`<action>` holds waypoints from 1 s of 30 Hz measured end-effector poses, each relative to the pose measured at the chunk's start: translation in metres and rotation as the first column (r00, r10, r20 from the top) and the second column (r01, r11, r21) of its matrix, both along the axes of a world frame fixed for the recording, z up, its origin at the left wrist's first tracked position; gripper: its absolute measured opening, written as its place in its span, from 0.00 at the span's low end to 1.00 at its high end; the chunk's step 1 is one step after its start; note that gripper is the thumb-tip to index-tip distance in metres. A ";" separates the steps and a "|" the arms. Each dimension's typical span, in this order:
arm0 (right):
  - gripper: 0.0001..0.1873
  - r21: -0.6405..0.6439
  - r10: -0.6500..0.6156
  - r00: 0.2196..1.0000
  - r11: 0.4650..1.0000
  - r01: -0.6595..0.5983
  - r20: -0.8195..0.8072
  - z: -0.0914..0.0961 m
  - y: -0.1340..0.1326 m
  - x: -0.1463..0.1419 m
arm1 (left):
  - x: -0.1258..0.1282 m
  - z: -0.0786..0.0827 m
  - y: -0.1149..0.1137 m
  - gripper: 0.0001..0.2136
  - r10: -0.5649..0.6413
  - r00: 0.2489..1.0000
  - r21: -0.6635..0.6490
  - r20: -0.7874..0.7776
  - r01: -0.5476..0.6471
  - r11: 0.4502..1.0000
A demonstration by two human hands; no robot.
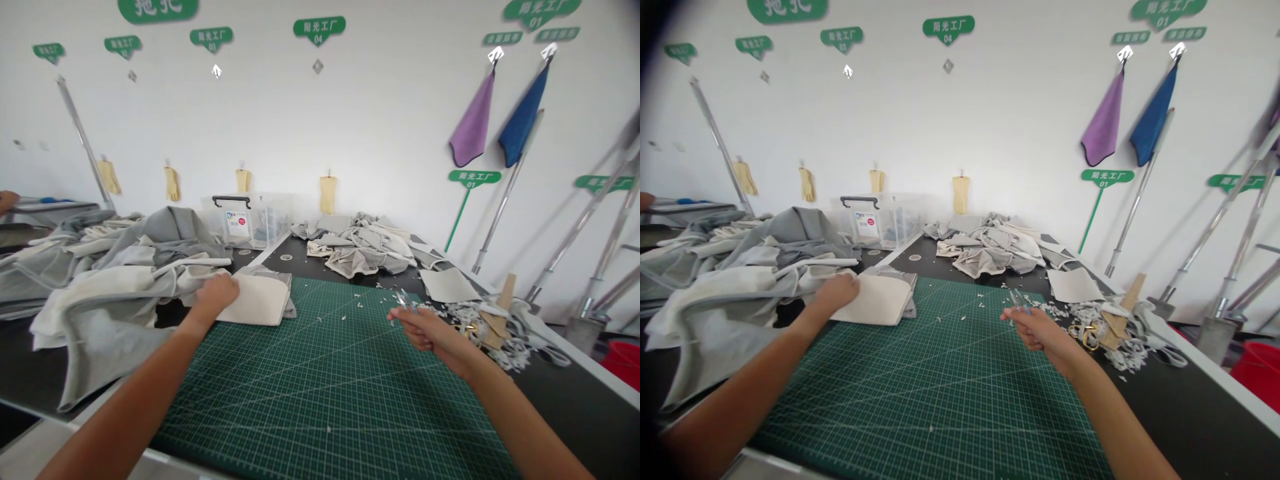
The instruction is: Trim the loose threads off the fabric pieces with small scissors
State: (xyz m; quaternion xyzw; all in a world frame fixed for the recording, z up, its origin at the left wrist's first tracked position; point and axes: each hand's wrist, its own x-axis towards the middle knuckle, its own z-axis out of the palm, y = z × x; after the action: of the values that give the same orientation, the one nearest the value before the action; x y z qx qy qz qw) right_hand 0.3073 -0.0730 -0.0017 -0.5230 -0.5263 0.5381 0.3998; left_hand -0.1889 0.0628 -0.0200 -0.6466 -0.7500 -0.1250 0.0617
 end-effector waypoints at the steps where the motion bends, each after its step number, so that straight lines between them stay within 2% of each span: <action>1: 0.22 0.002 -0.003 1.000 1.000 0.003 0.003 0.000 0.000 -0.001 | 0.019 -0.005 -0.008 0.28 0.009 1.000 0.012 0.015 -0.009 1.000; 5: 0.22 -0.001 0.004 1.000 1.000 -0.004 0.003 0.000 -0.001 -0.004 | 0.081 -0.024 -0.046 0.33 -0.110 0.992 0.069 -0.060 0.114 0.991; 8: 0.22 -0.016 0.015 1.000 1.000 -0.015 0.010 0.000 -0.002 -0.005 | 0.102 -0.031 -0.063 0.31 -0.166 0.983 0.059 -0.083 0.171 0.984; 12: 0.22 -0.008 0.007 1.000 1.000 -0.007 0.024 -0.001 -0.003 -0.003 | 0.110 -0.027 -0.069 0.22 -0.191 0.980 0.015 -0.049 0.192 0.981; 15: 0.23 -0.017 -0.008 0.999 1.000 0.009 0.048 -0.002 -0.004 -0.004 | 0.110 -0.021 -0.067 0.15 -0.195 0.977 0.022 -0.082 0.198 0.980; 19: 0.23 -0.001 -0.006 0.999 1.000 0.006 0.045 -0.002 -0.005 -0.006 | 0.105 -0.014 -0.061 0.15 -0.144 0.986 0.037 -0.089 0.148 0.988; 22: 0.23 -0.013 0.009 0.999 1.000 -0.009 0.046 -0.002 -0.005 -0.009 | 0.105 -0.004 -0.064 0.17 -0.129 0.991 0.071 -0.045 0.132 0.989; 24: 0.23 -0.023 0.013 0.999 1.000 -0.012 0.044 -0.003 -0.005 -0.011 | 0.114 0.008 -0.075 0.17 -0.183 0.983 0.152 -0.005 0.181 0.972; 27: 0.23 0.009 0.012 1.000 1.000 -0.012 0.000 -0.002 -0.005 -0.016 | 0.140 0.031 -0.097 0.17 -0.339 0.938 0.320 0.070 0.301 0.899; 30: 0.23 0.061 -0.003 0.997 0.998 0.008 -0.073 0.002 -0.005 -0.023 | 0.171 0.052 -0.110 0.14 -0.475 0.855 0.443 0.209 0.350 0.825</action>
State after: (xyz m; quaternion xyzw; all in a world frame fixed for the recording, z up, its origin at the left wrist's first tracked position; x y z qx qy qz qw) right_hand 0.2841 -0.0783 0.0006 -0.4921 -0.5260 0.5395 0.4361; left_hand -0.0183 -0.0468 0.0325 -0.7415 -0.5502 -0.3819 0.0414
